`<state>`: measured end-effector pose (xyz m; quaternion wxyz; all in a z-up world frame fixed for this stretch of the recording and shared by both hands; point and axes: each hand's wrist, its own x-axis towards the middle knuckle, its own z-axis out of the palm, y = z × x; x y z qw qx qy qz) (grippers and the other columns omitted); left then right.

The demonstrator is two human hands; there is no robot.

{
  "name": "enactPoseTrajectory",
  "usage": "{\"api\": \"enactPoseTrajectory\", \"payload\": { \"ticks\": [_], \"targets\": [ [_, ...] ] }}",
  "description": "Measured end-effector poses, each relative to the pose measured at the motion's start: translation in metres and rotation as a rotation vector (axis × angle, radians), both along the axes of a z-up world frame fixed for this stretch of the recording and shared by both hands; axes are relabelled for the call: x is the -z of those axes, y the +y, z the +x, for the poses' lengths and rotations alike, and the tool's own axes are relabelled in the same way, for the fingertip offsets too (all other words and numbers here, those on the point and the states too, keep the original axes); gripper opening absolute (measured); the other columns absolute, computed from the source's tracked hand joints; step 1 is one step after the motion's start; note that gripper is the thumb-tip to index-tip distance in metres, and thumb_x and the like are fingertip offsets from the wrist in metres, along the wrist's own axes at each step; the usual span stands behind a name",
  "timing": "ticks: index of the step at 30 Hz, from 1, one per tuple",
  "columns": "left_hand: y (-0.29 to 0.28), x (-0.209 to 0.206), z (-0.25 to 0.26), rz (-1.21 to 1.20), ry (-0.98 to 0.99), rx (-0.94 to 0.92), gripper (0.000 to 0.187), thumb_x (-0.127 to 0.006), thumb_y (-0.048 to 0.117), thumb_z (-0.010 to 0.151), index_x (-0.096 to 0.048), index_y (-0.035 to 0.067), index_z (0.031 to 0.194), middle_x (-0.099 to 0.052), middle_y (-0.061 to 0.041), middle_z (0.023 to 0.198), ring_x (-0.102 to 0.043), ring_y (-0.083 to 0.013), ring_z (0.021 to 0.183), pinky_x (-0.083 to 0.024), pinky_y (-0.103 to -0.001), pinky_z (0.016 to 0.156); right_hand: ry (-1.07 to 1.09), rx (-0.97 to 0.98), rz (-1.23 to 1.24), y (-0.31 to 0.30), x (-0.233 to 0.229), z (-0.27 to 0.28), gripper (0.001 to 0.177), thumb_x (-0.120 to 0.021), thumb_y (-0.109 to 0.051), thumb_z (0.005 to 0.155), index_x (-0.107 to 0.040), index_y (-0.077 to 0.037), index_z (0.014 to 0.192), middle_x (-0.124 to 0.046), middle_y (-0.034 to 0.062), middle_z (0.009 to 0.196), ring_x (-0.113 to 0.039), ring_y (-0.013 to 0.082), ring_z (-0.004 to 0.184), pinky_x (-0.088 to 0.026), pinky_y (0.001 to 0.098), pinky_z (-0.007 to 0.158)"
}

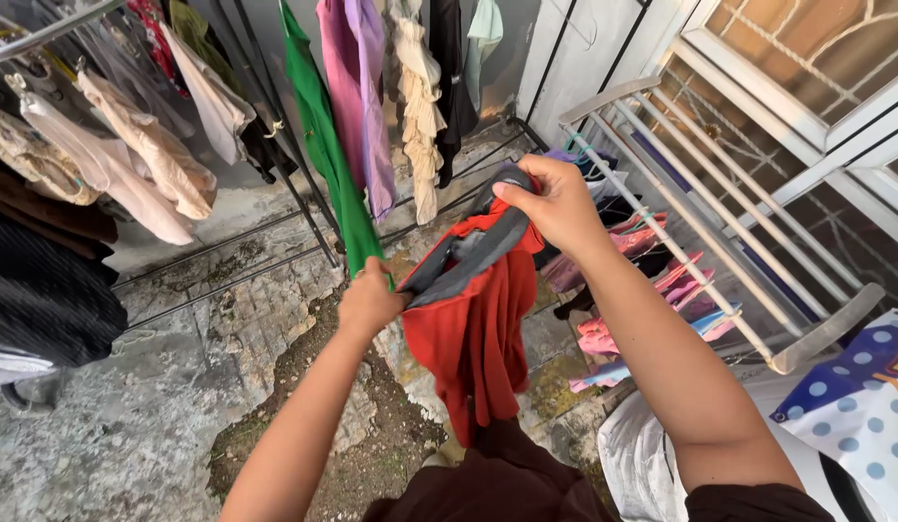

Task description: Hanging washed laundry onto various drying racks and hangers.

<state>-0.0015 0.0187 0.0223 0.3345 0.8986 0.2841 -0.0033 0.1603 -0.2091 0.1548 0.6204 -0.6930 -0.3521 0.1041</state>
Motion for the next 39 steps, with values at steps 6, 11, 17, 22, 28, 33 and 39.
{"api": "enactPoseTrajectory", "payload": {
  "ticks": [6, 11, 17, 22, 28, 33, 39],
  "targets": [
    [0.086, 0.033, 0.061, -0.797, -0.025, -0.031, 0.022, -0.057, 0.016, 0.097, -0.062, 0.002, 0.114, -0.074, -0.029, 0.109, -0.077, -0.04, 0.096, -0.059, -0.052, 0.082, -0.281, 0.309, -0.461, -0.023, 0.0, 0.067, 0.011, -0.074, -0.006, 0.083, -0.064, -0.001, 0.083, -0.056, 0.0046, 0.068, -0.051, 0.0074, 0.065, -0.045, 0.0293, 0.058],
    [0.071, -0.006, 0.124, -1.294, -0.341, -0.232, 0.026, -0.041, 0.005, 0.098, -0.063, 0.002, 0.113, -0.072, -0.014, 0.11, -0.074, -0.0266, 0.095, -0.063, -0.042, 0.078, -0.438, 0.231, -0.611, -0.03, 0.014, 0.129, 0.015, -0.079, -0.013, 0.075, -0.07, -0.005, 0.083, -0.068, 0.0102, 0.074, -0.065, 0.0225, 0.067, -0.05, 0.037, 0.063],
    [0.065, 0.002, 0.196, -1.354, -0.338, -0.152, 0.018, -0.059, 0.007, 0.097, -0.063, 0.0, 0.113, -0.068, -0.015, 0.1, -0.069, -0.0276, 0.089, -0.061, -0.047, 0.079, -0.37, 0.279, -0.867, -0.034, 0.028, 0.199, 0.015, -0.075, -0.021, 0.076, -0.073, -0.011, 0.088, -0.075, 0.0084, 0.085, -0.072, 0.0312, 0.081, -0.054, 0.0436, 0.071],
    [0.054, -0.042, 0.197, 0.131, -0.341, 0.095, 0.05, -0.075, 0.008, 0.076, -0.055, -0.003, 0.121, -0.071, -0.029, 0.094, -0.068, -0.0448, 0.094, -0.054, -0.05, 0.085, -0.386, 0.227, -0.811, -0.014, 0.051, 0.242, 0.022, -0.067, -0.013, 0.075, -0.073, -0.016, 0.096, -0.076, 0.0044, 0.094, -0.071, 0.0313, 0.087, -0.054, 0.046, 0.07],
    [0.089, -0.089, 0.164, 0.123, -0.015, 0.014, 0.032, -0.079, 0.033, 0.088, -0.077, 0.01, 0.11, -0.076, -0.02, 0.099, -0.072, -0.0351, 0.094, -0.056, -0.042, 0.087, -0.278, -0.256, -0.872, 0.04, 0.034, 0.256, 0.029, -0.056, 0.0, 0.079, -0.074, -0.009, 0.099, -0.076, 0.0116, 0.083, -0.072, 0.0258, 0.076, -0.054, 0.0407, 0.072],
    [0.153, -0.089, 0.113, -1.057, -0.654, -0.353, 0.027, -0.059, 0.012, 0.1, -0.072, 0.008, 0.123, -0.075, -0.006, 0.106, -0.071, -0.0187, 0.089, -0.057, -0.043, 0.08, -0.119, -0.746, -0.449, 0.1, 0.008, 0.274, 0.026, -0.063, 0.007, 0.078, -0.064, -0.004, 0.102, -0.072, 0.0033, 0.094, -0.069, 0.0118, 0.091, -0.055, 0.0299, 0.085],
    [0.146, -0.132, 0.05, -1.192, -1.017, -0.839, 0.018, -0.05, 0.015, 0.103, -0.064, 0.011, 0.114, -0.07, -0.003, 0.103, -0.071, -0.0205, 0.089, -0.061, -0.051, 0.08, -0.174, -0.784, -0.629, 0.195, -0.013, 0.224, 0.027, -0.066, 0.005, 0.079, -0.067, -0.006, 0.104, -0.071, 0.0025, 0.096, -0.067, 0.0128, 0.096, -0.055, 0.0307, 0.081]
  ]
}}
